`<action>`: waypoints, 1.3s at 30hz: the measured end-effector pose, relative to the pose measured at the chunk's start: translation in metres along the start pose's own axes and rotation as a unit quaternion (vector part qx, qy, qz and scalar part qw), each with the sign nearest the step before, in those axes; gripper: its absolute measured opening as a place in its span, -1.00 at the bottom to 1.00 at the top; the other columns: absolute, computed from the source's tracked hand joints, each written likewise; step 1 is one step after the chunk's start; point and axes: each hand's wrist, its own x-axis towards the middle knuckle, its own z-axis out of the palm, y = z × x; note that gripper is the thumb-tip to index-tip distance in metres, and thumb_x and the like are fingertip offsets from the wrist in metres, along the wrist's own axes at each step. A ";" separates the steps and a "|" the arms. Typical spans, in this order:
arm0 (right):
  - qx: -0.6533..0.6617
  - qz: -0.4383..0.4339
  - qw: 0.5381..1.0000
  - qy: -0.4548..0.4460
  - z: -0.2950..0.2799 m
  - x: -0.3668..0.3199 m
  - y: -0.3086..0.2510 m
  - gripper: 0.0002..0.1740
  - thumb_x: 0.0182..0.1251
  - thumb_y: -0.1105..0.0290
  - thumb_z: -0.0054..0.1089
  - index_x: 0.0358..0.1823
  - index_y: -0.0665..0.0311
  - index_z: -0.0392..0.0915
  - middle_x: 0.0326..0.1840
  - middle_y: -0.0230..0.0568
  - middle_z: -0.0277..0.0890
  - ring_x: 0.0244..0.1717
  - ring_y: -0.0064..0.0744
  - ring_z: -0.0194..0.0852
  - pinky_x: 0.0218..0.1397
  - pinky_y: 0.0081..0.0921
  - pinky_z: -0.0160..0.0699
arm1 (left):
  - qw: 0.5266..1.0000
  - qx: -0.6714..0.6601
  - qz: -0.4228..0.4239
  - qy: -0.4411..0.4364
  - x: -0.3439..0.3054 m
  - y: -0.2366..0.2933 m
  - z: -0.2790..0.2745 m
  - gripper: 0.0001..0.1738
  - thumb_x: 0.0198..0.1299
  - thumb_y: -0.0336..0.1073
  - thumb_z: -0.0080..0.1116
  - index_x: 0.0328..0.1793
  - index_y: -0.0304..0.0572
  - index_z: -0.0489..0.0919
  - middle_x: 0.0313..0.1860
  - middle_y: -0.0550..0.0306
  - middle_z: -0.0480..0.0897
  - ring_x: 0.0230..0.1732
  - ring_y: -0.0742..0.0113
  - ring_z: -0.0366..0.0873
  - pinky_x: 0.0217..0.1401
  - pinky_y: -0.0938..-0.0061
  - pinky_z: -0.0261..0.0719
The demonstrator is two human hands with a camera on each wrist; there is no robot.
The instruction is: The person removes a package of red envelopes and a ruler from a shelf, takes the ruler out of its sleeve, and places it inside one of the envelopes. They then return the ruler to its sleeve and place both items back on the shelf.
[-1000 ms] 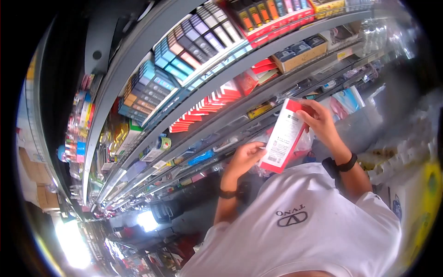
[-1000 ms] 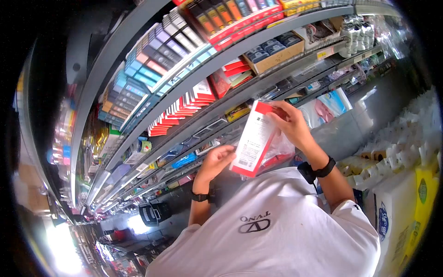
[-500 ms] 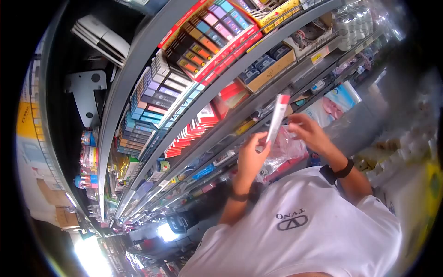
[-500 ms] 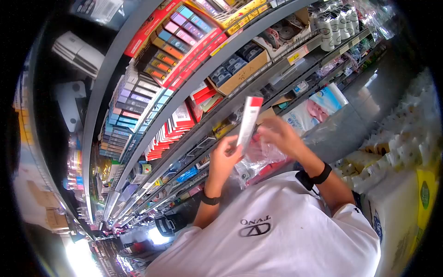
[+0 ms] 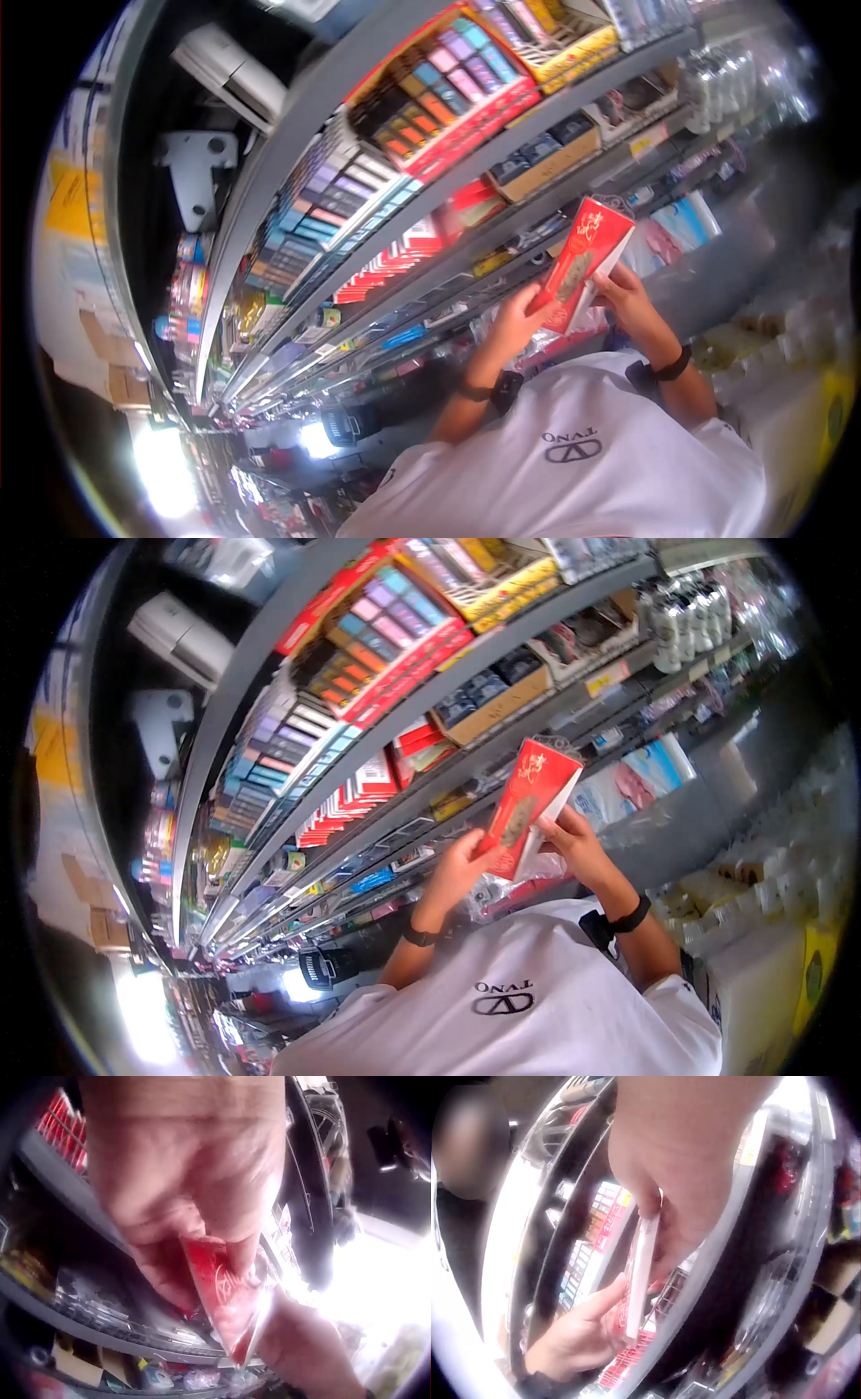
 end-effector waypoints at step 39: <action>-0.648 -0.372 0.663 -0.050 0.229 0.180 0.072 -0.73 0.44 0.44 0.16 0.08 0.41 0.52 -0.03 0.18 0.61 -0.05 0.26 0.58 -0.07 -0.08 0.57 | 0.791 0.275 0.342 0.426 0.027 -0.059 -0.198 -0.53 0.13 -0.45 0.28 0.23 -0.19 0.56 0.22 -0.08 0.60 0.32 -0.13 0.48 0.50 0.00 0.34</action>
